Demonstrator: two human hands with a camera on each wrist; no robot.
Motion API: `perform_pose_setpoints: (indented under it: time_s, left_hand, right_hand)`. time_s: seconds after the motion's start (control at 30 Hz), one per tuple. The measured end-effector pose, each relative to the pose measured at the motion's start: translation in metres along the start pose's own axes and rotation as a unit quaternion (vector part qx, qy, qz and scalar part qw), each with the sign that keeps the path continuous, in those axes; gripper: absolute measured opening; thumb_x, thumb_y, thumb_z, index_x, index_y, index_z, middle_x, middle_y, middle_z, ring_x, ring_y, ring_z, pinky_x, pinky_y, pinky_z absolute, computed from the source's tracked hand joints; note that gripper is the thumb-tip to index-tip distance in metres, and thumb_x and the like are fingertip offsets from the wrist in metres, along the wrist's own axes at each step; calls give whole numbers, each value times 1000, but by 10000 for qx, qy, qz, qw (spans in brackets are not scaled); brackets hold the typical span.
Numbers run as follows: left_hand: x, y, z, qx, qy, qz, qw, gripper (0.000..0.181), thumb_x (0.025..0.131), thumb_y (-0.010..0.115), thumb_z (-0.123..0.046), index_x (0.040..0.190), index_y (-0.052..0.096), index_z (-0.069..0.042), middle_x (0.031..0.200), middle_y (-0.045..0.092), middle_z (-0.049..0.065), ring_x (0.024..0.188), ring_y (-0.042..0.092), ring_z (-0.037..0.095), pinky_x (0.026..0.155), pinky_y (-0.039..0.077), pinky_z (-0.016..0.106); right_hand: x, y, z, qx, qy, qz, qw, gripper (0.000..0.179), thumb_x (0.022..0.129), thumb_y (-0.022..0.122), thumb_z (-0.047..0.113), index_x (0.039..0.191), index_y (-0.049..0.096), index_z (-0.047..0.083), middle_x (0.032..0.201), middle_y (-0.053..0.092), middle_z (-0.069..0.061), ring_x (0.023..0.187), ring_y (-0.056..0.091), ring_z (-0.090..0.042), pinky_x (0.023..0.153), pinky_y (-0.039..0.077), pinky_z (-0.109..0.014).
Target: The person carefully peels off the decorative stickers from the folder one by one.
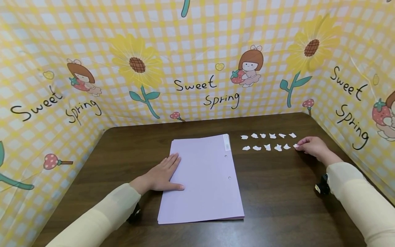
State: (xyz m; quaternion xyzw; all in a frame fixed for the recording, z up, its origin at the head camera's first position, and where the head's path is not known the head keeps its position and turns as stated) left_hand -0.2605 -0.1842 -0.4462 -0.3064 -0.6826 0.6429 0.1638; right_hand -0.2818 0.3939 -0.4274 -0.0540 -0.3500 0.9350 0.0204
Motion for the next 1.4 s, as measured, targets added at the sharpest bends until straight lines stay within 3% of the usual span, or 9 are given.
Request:
perform_pose_setpoints:
  time_s: [0.53,0.87,1.17,1.4]
  left_hand:
    - [3,4,4,57,-5,-80,10000,115,81,43,-82,155,7,-1,161,1,16,147,1,29,116,9,44]
    - [0,-6,2,-160,28,-34,9999,116,80,48,-81,154,11,0,161,4,18,147,4,32,116,12,47]
    - [-3,-13,7,-526,-24,-189,9984,113,75,54,-81,155,20,-8,161,11,14,147,11,30,115,15,47]
    - [5,-32,13,-501,51,-532,9973,110,78,54,-79,155,21,-7,160,13,16,146,14,32,115,16,49]
  right_hand:
    - [0,-3,-3,199,2,132,9997,27,90,67,10,102,58,-13,93,60,-7,72,55,-12,64,50,-26]
    - [5,-6,4,686,97,268,9972,32,93,66,14,109,54,-12,89,60,3,75,58,-5,67,53,-23]
    - [3,-3,39,1062,-180,94,9941,40,97,61,20,119,50,-12,89,61,6,79,61,-3,76,54,-26]
    - [-3,11,80,1143,-620,-36,9915,42,99,57,24,122,50,-11,94,63,5,77,58,5,74,52,-18]
Point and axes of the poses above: each hand's wrist, its own x-axis towards the middle knuckle, its own y-axis out of the palm, z = x × y, the point moved 1 cm from there along x, towards the middle knuckle
